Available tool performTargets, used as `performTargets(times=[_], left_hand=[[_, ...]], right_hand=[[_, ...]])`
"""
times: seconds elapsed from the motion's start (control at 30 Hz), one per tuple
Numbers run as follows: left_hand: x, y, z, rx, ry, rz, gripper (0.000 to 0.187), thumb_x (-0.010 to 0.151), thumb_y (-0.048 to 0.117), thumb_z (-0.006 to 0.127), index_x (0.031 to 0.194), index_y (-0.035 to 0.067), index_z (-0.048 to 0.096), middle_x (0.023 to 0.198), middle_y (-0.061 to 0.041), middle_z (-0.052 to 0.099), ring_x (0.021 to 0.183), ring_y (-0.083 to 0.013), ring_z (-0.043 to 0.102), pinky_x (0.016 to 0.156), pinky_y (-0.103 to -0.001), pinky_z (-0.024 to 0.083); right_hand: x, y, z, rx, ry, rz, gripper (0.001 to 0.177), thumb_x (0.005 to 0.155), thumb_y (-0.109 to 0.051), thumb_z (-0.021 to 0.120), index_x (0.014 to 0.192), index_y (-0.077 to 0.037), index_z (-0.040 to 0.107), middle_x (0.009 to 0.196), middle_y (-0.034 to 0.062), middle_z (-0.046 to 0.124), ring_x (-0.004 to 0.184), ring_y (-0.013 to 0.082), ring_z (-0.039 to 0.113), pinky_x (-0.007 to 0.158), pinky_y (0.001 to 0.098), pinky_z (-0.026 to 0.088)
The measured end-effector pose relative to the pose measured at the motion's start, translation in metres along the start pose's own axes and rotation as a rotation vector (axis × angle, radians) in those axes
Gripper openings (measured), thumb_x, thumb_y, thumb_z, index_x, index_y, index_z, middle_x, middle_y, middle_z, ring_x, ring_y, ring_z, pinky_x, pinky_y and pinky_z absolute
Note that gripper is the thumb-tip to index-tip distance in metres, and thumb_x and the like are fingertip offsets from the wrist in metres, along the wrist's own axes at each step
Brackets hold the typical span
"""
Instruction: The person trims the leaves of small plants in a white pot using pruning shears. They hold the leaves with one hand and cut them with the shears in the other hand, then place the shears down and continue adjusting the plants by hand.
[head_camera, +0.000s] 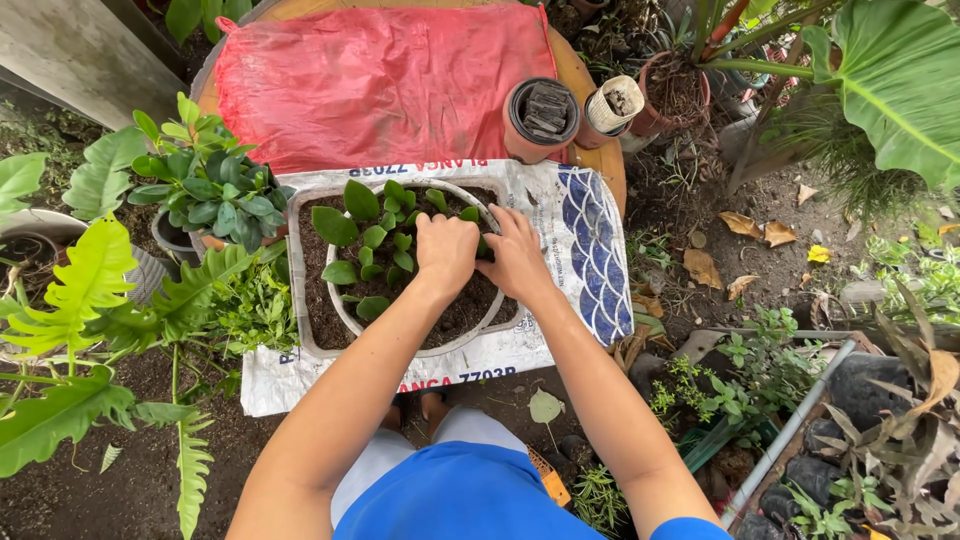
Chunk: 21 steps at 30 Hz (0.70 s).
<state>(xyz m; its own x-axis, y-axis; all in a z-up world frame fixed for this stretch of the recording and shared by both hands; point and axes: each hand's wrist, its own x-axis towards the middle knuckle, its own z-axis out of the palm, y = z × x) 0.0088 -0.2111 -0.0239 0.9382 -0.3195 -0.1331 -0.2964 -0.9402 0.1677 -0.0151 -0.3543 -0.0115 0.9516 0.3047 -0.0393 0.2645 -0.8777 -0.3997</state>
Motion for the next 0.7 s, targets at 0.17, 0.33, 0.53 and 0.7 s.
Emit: performTargets(times=[0.17,0.33,0.53,0.7], left_hand=[[0.004,-0.001,0.009,-0.031,0.03,0.008,0.007,0.074,0.016,0.08,0.081,0.014,0.078,0.081,-0.009,0.076,0.085,-0.0263,0.072,0.079,-0.042,0.043],[0.003,0.001,0.016,-0.055,0.036,0.004,0.005,0.079,0.011,0.076,0.076,0.015,0.077,0.074,-0.009,0.074,0.072,-0.0259,0.074,0.08,-0.041,0.043],[0.001,0.005,0.026,-0.104,0.097,-0.006,0.007,0.076,0.009,0.074,0.072,0.014,0.076,0.072,-0.01,0.074,0.07,-0.0262,0.074,0.078,-0.041,0.044],[0.004,0.011,0.039,-0.027,0.166,-0.01,0.008,0.076,0.007,0.073,0.073,0.015,0.076,0.069,-0.008,0.073,0.067,-0.0247,0.074,0.077,-0.041,0.044]], right_hand=[[0.006,0.005,0.006,-0.022,-0.017,-0.031,0.033,0.07,-0.014,0.086,0.101,-0.004,0.08,0.159,0.0166,0.041,0.149,0.037,0.031,0.117,0.0531,0.03],[0.009,0.008,0.008,-0.029,-0.035,-0.045,0.033,0.07,-0.011,0.084,0.103,-0.004,0.08,0.161,0.0174,0.039,0.151,0.0377,0.029,0.118,0.0534,0.028],[0.009,0.008,0.012,-0.015,-0.041,-0.033,0.036,0.068,-0.008,0.081,0.105,-0.005,0.08,0.161,0.0178,0.038,0.151,0.0377,0.028,0.118,0.053,0.026],[0.009,0.012,0.017,-0.023,-0.031,-0.017,0.034,0.072,-0.006,0.077,0.105,-0.008,0.081,0.161,0.0176,0.038,0.152,0.0381,0.027,0.12,0.0537,0.024]])
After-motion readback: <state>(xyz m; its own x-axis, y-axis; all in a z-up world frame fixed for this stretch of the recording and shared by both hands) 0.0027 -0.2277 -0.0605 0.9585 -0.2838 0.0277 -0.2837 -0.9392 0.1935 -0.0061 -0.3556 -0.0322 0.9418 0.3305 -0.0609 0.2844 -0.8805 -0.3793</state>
